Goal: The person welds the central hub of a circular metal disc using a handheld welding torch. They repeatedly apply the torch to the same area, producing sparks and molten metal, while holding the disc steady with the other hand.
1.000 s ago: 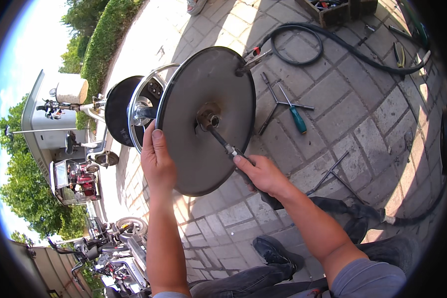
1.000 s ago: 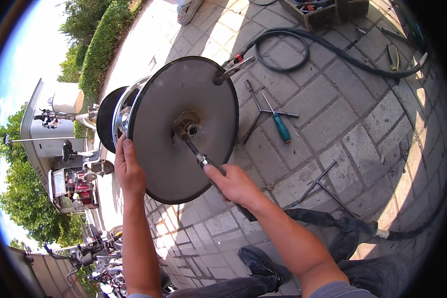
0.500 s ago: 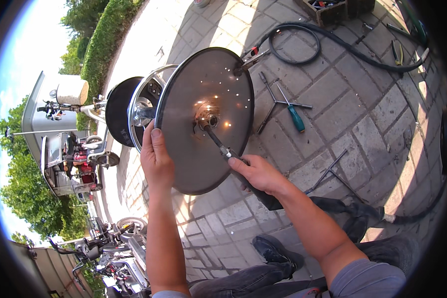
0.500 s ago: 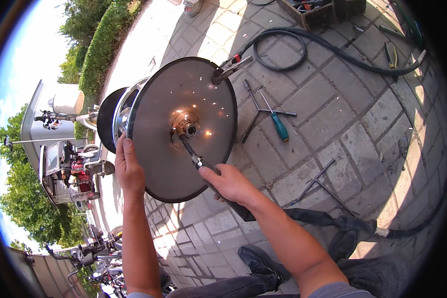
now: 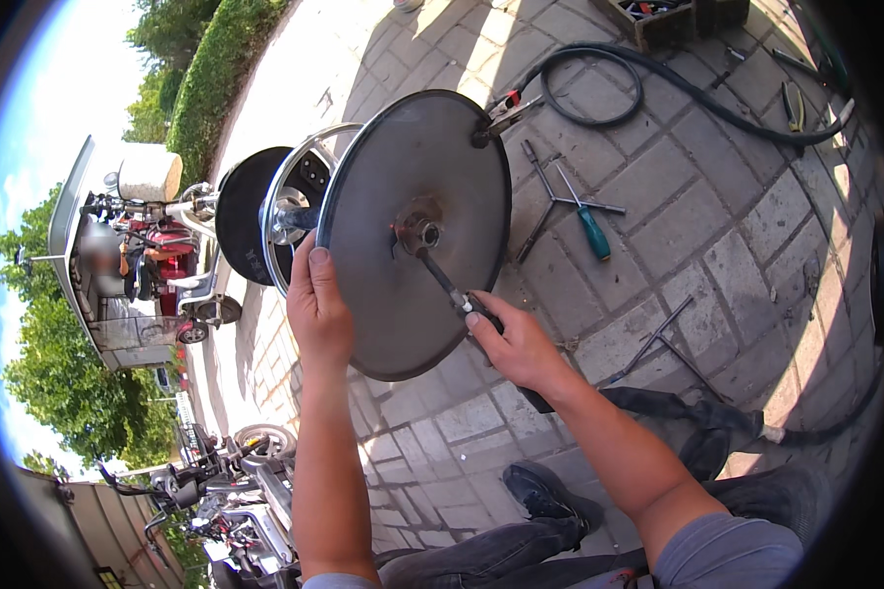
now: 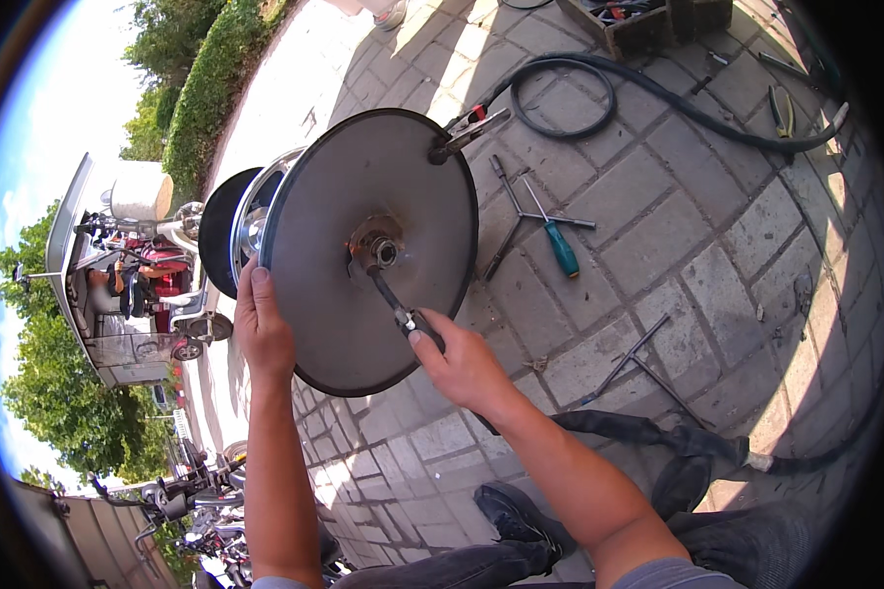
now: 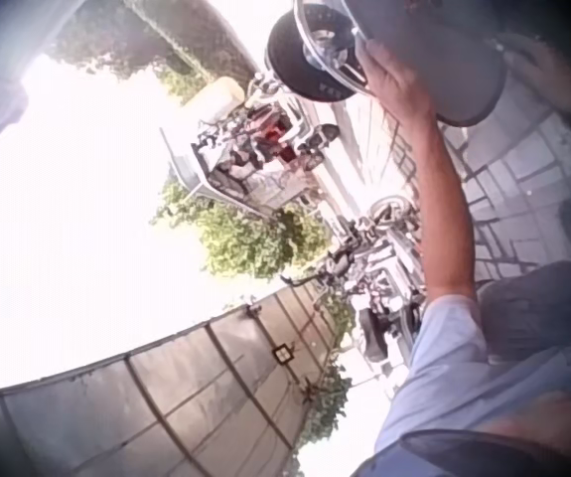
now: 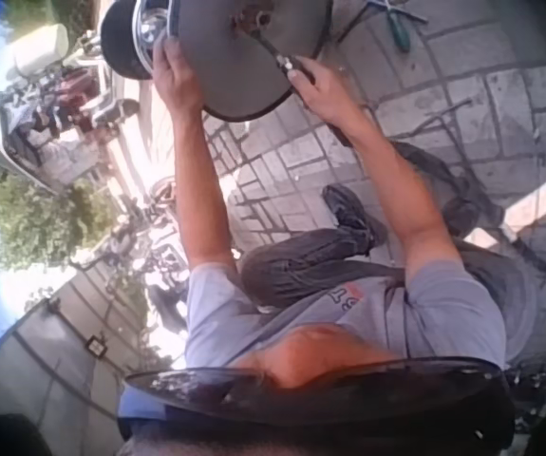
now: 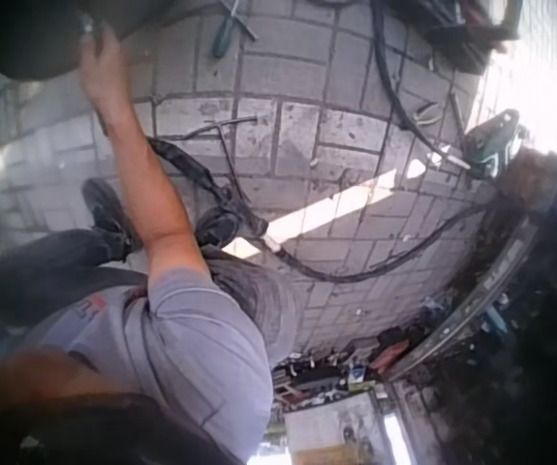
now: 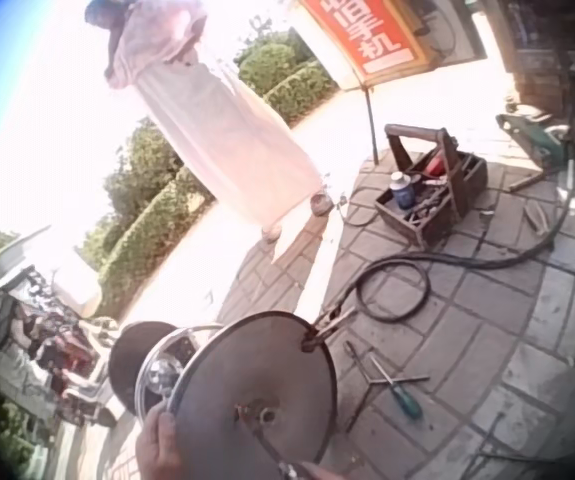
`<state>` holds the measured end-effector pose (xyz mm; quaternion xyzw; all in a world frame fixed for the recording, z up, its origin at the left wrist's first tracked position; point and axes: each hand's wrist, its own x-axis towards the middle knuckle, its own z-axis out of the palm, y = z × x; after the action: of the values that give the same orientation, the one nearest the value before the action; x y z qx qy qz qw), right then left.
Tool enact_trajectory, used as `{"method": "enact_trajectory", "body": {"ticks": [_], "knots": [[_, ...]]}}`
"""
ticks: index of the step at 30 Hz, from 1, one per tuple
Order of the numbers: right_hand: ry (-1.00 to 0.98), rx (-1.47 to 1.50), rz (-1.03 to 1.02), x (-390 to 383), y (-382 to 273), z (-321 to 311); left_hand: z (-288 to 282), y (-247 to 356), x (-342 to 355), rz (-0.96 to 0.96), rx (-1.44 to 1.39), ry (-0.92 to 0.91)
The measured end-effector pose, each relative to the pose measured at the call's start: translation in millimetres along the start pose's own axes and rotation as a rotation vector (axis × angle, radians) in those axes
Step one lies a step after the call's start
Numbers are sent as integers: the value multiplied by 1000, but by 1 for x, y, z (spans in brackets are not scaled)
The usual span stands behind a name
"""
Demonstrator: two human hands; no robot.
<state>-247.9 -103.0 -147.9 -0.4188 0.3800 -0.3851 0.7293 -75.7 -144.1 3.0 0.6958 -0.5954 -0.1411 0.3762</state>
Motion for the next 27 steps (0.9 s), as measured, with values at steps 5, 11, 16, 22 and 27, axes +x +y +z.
{"method": "enact_trajectory", "body": {"ticks": [5, 11, 16, 22, 27], "knots": [[-47, 77, 125, 8, -11, -7, 3, -9, 3, -59, -89, -32], [-125, 110, 83, 16, -9, 10, -15, 18, 0, 4, 190, 7], [-47, 37, 75, 13, -9, -2, -2, 7, -2, -34, 115, -18], [-20, 21, 34, 13, -14, -1, 0, 10, -6, -23, 145, 16], [-21, 51, 67, 16, -13, 0, -1, 8, -4, 4, 148, 11]]}}
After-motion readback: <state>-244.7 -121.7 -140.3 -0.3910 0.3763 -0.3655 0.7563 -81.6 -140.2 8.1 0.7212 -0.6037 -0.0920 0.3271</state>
